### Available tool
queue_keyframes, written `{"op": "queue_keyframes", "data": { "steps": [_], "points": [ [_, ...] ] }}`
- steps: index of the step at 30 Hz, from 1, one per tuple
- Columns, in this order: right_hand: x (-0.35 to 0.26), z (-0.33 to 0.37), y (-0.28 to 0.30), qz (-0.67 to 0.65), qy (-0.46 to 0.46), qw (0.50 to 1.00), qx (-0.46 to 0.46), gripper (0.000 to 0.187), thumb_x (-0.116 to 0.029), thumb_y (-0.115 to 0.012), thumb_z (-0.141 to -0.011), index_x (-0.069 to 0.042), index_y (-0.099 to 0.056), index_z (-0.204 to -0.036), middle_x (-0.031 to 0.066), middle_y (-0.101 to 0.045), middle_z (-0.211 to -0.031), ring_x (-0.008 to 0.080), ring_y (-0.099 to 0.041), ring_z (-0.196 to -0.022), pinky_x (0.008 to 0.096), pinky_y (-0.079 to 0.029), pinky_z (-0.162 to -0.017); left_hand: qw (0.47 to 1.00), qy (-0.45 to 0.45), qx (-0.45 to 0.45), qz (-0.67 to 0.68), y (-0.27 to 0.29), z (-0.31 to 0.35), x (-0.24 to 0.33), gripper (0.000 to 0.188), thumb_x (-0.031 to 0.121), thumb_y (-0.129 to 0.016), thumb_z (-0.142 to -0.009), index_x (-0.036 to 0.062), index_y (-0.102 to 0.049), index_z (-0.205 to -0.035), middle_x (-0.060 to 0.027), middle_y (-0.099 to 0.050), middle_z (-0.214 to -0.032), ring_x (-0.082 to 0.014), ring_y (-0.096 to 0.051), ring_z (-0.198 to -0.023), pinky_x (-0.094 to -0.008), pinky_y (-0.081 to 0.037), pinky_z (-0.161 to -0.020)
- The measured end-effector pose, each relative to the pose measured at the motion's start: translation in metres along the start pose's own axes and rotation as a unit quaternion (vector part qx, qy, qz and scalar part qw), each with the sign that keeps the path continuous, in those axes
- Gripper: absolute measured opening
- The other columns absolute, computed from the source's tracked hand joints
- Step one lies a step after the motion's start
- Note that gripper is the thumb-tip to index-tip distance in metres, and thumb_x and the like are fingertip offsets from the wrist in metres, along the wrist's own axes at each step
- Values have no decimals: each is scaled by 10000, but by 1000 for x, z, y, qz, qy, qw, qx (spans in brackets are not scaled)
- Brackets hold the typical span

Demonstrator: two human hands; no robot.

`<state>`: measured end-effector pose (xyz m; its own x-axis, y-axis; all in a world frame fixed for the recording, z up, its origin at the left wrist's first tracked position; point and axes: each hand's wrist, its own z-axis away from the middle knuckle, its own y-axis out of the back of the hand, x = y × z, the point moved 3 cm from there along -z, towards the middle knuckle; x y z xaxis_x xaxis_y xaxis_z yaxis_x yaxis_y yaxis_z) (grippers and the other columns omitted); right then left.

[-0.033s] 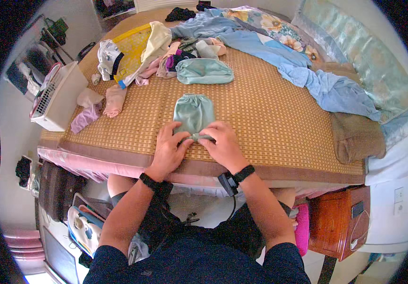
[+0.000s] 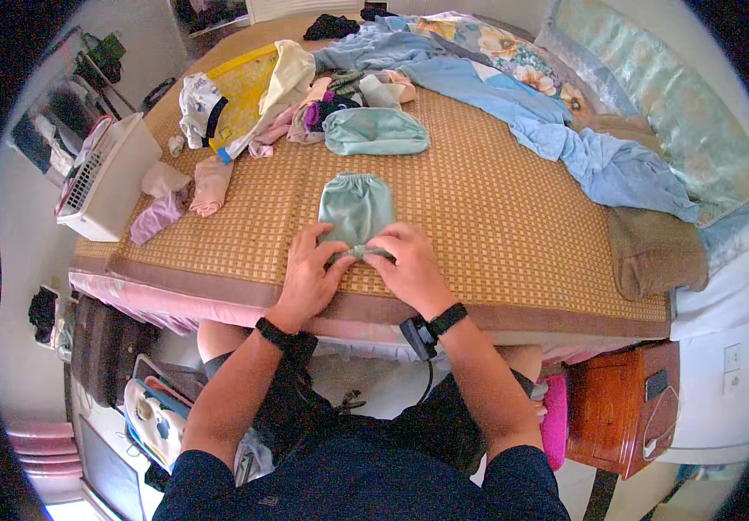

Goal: Folding small items of clothing on a bed and placing them into a pink storage bin.

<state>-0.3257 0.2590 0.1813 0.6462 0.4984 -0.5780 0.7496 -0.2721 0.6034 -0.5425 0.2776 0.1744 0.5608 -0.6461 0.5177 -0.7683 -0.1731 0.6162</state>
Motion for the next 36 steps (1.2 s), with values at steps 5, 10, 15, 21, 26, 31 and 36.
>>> {"op": "queue_keyframes", "data": {
  "steps": [5, 10, 15, 21, 26, 31, 36],
  "points": [
    [-1, -2, -3, 43, 10, 999, 10, 135, -188, -838, -935, -86, -820, -1022, 99, -718, -1095, 349, -669, -1102, 481, -536, -979, 999, 20, 6, 34, 1, 1, -12, 249, 152, -858, -942, 33, -774, -1143, -219, -650, -1399, -444, -596, -1335, -517, -513, -1106],
    [0, -7, -6, 68, -3, 998, 7, 162, -247, -795, -984, -91, -833, -1002, 106, -725, -1065, 353, -678, -1078, 486, -545, -950, 1000, 3, 5, -12, -2, -7, -20, 248, 188, -855, -937, 49, -769, -1123, -180, -710, -1225, -409, -658, -1174, -524, -530, -1014],
    [12, -10, -9, 69, -60, 996, -14, 220, -290, -771, -1010, -80, -836, -1003, 122, -738, -1077, 361, -683, -1075, 488, -548, -949, 1000, 22, 11, 11, -2, -22, -18, 199, 156, -855, -941, 27, -748, -1048, -160, -718, -1061, -380, -681, -1027, -488, -539, -915],
    [10, -20, -9, 21, -148, 989, -10, 224, -301, -802, -996, -85, -817, -1049, 138, -751, -1102, 357, -693, -1090, 482, -562, -923, 999, 48, 4, -6, -9, -28, -35, 163, 161, -848, -935, 36, -774, -1008, -163, -726, -996, -392, -684, -982, -494, -534, -892],
    [10, -15, -4, -147, -183, 971, 54, 192, -224, -857, -946, -84, -794, -1062, 121, -767, -1085, 343, -704, -1095, 473, -575, -899, 998, 54, 0, -32, -12, -36, -37, 160, 172, -849, -927, 28, -796, -969, -161, -729, -958, -379, -688, -972, -481, -539, -891],
    [7, -13, -2, -16, -82, 995, 48, 163, -156, -856, -921, -78, -789, -1048, 98, -769, -1063, 353, -698, -1089, 470, -563, -934, 998, 29, 0, 60, -2, -31, -31, 213, 126, -889, -880, 45, -784, -1047, -132, -728, -1042, -333, -689, -1016, -445, -548, -915],
    [12, -13, -4, -19, -97, 995, 29, 178, -149, -859, -910, -74, -793, -1057, 114, -769, -1067, 363, -692, -1097, 468, -551, -957, 992, 68, -20, 100, 3, -23, -28, 244, 89, -892, -872, 50, -783, -1086, -119, -700, -1181, -329, -675, -1138, -442, -547, -980]
  ]
}}
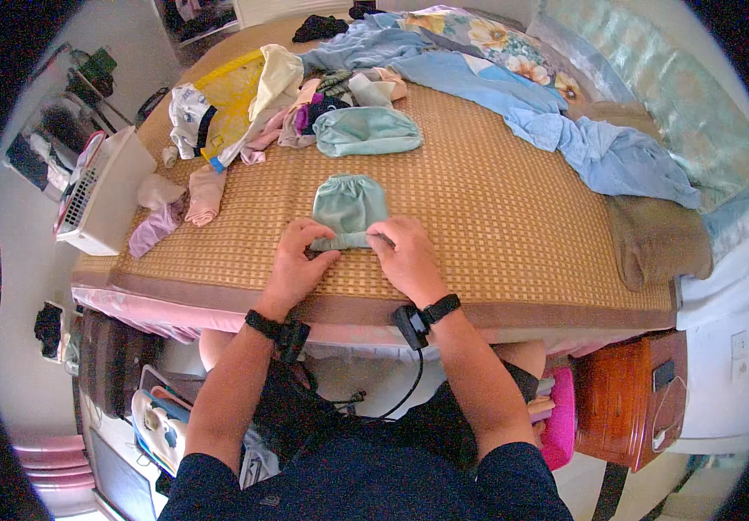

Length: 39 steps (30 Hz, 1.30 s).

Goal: Folding small items of clothing on a bed and placing them into a pink storage bin.

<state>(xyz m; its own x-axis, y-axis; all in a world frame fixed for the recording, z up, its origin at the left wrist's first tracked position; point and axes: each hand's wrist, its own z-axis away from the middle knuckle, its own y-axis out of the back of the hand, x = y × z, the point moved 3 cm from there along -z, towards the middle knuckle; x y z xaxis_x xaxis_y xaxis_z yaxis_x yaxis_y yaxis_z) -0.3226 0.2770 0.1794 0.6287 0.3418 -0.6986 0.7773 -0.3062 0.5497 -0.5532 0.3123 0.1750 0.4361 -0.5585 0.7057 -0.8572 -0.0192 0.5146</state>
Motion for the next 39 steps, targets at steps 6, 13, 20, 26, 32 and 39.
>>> {"op": "queue_keyframes", "data": {
  "steps": [6, 13, 20, 26, 32, 39],
  "points": [
    [-7, 4, 0, 4, 7, 1000, 0, 242, -165, -866, -905, -76, -795, -1119, 142, -751, -1153, 377, -675, -1143, 484, -544, -991, 998, -24, 10, -51, -3, 0, -6, 182, 108, -849, -940, 38, -793, -1099, -127, -716, -1159, -337, -680, -1122, -449, -546, -974],
    [-6, 3, -3, 87, 32, 996, 1, 239, -192, -845, -943, -81, -806, -1151, 137, -714, -1238, 392, -647, -1204, 495, -535, -1044, 999, 0, -20, -36, -3, -3, -9, 186, 148, -811, -988, 37, -790, -1136, -138, -746, -1088, -333, -691, -1096, -447, -544, -973],
    [8, -9, -8, 110, 53, 992, -17, 198, -218, -792, -1001, -68, -827, -1125, 161, -694, -1272, 401, -634, -1219, 503, -522, -1058, 998, 60, -13, -12, -3, -7, -9, 273, 195, -802, -1004, 23, -754, -1211, -153, -781, -1106, -302, -722, -1011, -420, -571, -939],
    [8, -17, -11, 117, 5, 993, -19, 263, -294, -756, -1023, -52, -845, -1073, 175, -695, -1282, 397, -637, -1230, 500, -518, -1082, 995, 88, 20, -34, -11, -12, -12, 334, 204, -805, -1012, 19, -725, -1279, -155, -780, -1085, -269, -710, -937, -416, -578, -874],
    [2, -29, -13, 147, -48, 987, -42, 353, -346, -744, -1019, -10, -847, -1056, 161, -728, -1250, 394, -626, -1230, 474, -491, -1111, 984, 146, 89, -45, -13, -10, -12, 419, 155, -857, -955, 44, -710, -1331, -152, -745, -1037, -290, -710, -951, -432, -579, -873],
    [-2, -30, -10, 168, -70, 982, -46, 354, -362, -742, -1016, -26, -807, -1109, 162, -717, -1244, 389, -635, -1226, 504, -532, -1057, 991, -35, 75, -105, -11, -9, -5, 327, 107, -863, -911, 43, -762, -1216, -146, -732, -1110, -358, -699, -1048, -460, -569, -917]
  ]
}}
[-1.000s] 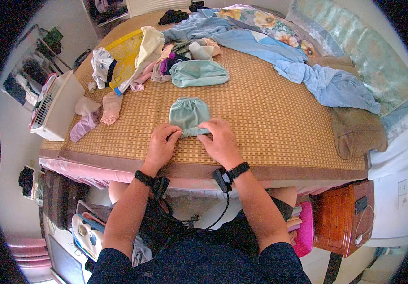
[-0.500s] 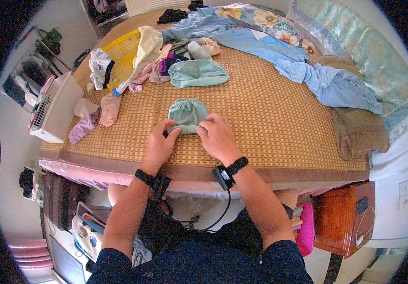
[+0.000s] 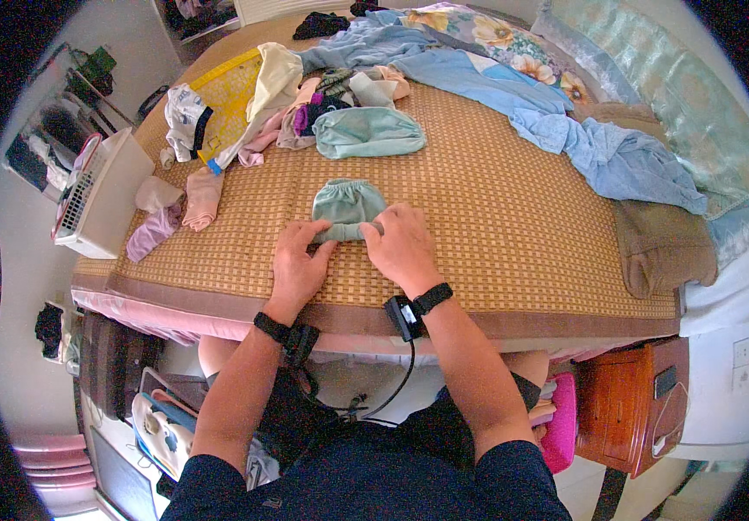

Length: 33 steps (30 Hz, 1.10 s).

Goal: Folding small items of clothing on a bed and placing them into a pink storage bin.

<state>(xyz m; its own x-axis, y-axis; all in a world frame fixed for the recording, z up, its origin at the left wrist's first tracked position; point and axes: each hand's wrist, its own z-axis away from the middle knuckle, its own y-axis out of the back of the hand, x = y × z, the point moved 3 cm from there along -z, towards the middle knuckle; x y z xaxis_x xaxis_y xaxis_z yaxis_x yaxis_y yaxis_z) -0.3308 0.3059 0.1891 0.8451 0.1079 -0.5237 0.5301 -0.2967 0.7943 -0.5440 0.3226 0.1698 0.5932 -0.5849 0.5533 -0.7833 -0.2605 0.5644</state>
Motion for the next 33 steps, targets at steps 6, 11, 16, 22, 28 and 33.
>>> {"op": "queue_keyframes", "data": {
  "steps": [6, 11, 16, 22, 28, 33],
  "points": [
    [6, 6, 7, -112, 69, 990, 46, 303, -272, -840, -940, -124, -803, -1202, 137, -721, -1248, 378, -649, -1209, 495, -539, -1041, 1000, 6, -10, -17, -1, -1, 1, 215, 108, -816, -959, 28, -767, -1152, -164, -714, -1040, -379, -673, -1008, -482, -543, -908],
    [9, 11, 3, -130, 101, 986, 25, 333, -203, -873, -905, -183, -814, -1233, 120, -718, -1288, 372, -650, -1229, 488, -544, -1042, 1000, -3, -19, -22, 1, 3, -2, 168, 120, -799, -972, 18, -764, -1101, -172, -717, -1019, -393, -667, -1003, -505, -526, -920],
    [13, 11, 1, -97, 100, 990, 6, 304, -221, -881, -912, -180, -826, -1209, 159, -670, -1396, 401, -617, -1302, 510, -534, -1087, 1000, -2, -22, -3, -4, 4, -5, 91, 141, -769, -992, 54, -747, -1008, -161, -706, -1065, -411, -630, -1063, -534, -471, -946],
    [10, 16, 1, -43, 139, 989, -19, 301, -315, -863, -954, -174, -830, -1218, 185, -603, -1522, 431, -548, -1419, 531, -502, -1159, 998, -5, -8, -61, -7, 6, -10, 79, 124, -757, -1003, 50, -727, -997, -164, -687, -1177, -408, -615, -1108, -539, -472, -966],
    [15, 15, 0, -68, 135, 988, -26, 313, -322, -823, -989, -85, -831, -1193, 196, -596, -1549, 425, -530, -1445, 532, -480, -1188, 998, 17, 38, 54, 7, 1, 5, 159, 122, -837, -936, 54, -736, -1038, -144, -690, -1179, -363, -656, -1152, -475, -517, -1005],
    [16, 15, -2, -83, 121, 989, -30, 321, -319, -785, -1012, -21, -816, -1128, 202, -607, -1540, 422, -531, -1445, 531, -454, -1202, 999, -37, -11, 27, 12, 2, 11, 259, 156, -895, -883, 76, -771, -1096, -124, -685, -1244, -353, -649, -1200, -484, -504, -1049]
  ]
}}
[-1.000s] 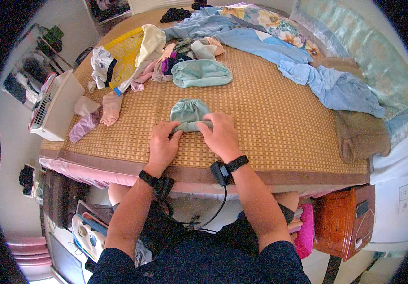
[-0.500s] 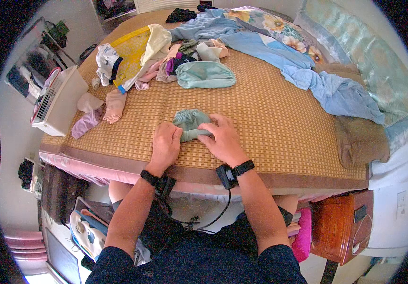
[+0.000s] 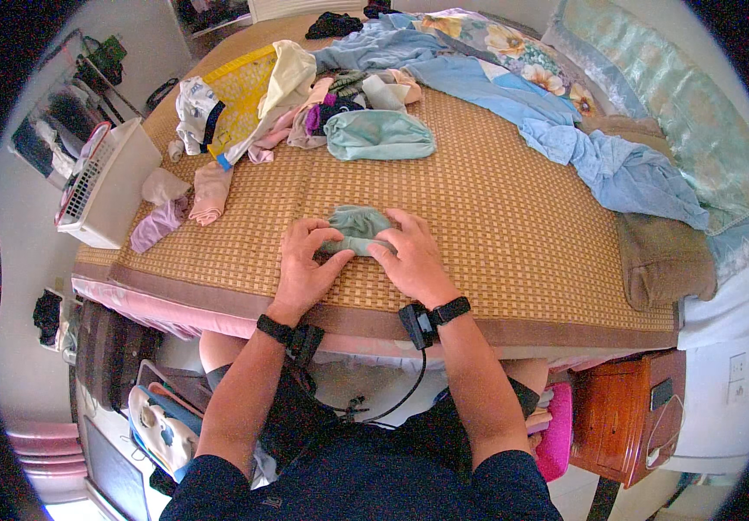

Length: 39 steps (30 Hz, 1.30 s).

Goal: Folding small items of clothing on a bed and placing them into a pink storage bin.

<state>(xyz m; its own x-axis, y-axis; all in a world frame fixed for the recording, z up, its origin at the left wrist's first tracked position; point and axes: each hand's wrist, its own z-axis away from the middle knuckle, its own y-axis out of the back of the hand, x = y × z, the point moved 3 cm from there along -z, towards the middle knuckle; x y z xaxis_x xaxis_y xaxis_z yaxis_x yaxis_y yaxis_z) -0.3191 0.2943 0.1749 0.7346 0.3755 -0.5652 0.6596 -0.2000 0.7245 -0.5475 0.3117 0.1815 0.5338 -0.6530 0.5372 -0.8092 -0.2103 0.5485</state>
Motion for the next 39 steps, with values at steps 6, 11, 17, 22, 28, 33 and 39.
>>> {"op": "queue_keyframes", "data": {
  "steps": [6, 11, 17, 22, 28, 33, 39],
  "points": [
    [6, 2, 0, -21, -15, 1000, 3, 312, -313, -764, -1023, -7, -800, -1077, 198, -618, -1524, 415, -539, -1437, 529, -442, -1207, 999, 11, -21, -23, -5, -1, 2, 237, 175, -868, -922, 62, -782, -1112, -140, -678, -1283, -367, -628, -1240, -498, -484, -1085],
    [-12, 1, 9, -99, -29, 994, 33, 268, -291, -802, -997, -42, -809, -1098, 200, -628, -1506, 418, -550, -1427, 531, -456, -1197, 999, 20, -20, -40, -9, 4, -9, 159, 152, -793, -990, 43, -778, -1104, -156, -675, -1293, -377, -612, -1262, -507, -475, -1101],
    [-5, 3, 6, -50, 12, 999, 4, 283, -290, -835, -968, -75, -832, -1153, 203, -631, -1510, 426, -562, -1419, 527, -469, -1189, 999, 30, -23, -35, -10, 3, -7, 153, 142, -796, -982, 43, -773, -1096, -158, -680, -1317, -382, -610, -1288, -506, -469, -1104],
    [1, 2, 1, -33, 13, 999, 15, 274, -285, -818, -983, -68, -835, -1150, 209, -649, -1490, 424, -574, -1401, 521, -472, -1186, 1000, 3, -21, -4, -5, 2, -1, 280, 184, -880, -911, 37, -757, -1115, -159, -686, -1314, -387, -612, -1295, -501, -465, -1111],
    [-2, 1, 3, -71, -17, 997, 16, 303, -256, -832, -971, -77, -813, -1215, 201, -661, -1465, 415, -577, -1397, 511, -472, -1190, 999, 5, -28, -31, -8, 4, -4, 286, 209, -875, -924, 22, -747, -1099, -168, -684, -1298, -393, -612, -1283, -512, -472, -1103],
    [-16, 1, 10, -113, 5, 993, 23, 387, -191, -875, -921, -156, -788, -1296, 185, -630, -1495, 412, -583, -1388, 517, -491, -1175, 999, 9, -32, -33, -9, 5, -10, 282, 234, -870, -932, 20, -760, -1078, -157, -677, -1290, -385, -606, -1275, -517, -460, -1091],
    [-3, 2, 3, -36, 19, 999, -3, 408, -212, -900, -898, -195, -782, -1288, 179, -603, -1522, 422, -593, -1368, 539, -508, -1150, 999, 8, -33, -27, -9, 4, -7, 278, 239, -877, -923, 33, -770, -1075, -144, -672, -1289, -377, -605, -1264, -516, -452, -1075]
  ]
}}
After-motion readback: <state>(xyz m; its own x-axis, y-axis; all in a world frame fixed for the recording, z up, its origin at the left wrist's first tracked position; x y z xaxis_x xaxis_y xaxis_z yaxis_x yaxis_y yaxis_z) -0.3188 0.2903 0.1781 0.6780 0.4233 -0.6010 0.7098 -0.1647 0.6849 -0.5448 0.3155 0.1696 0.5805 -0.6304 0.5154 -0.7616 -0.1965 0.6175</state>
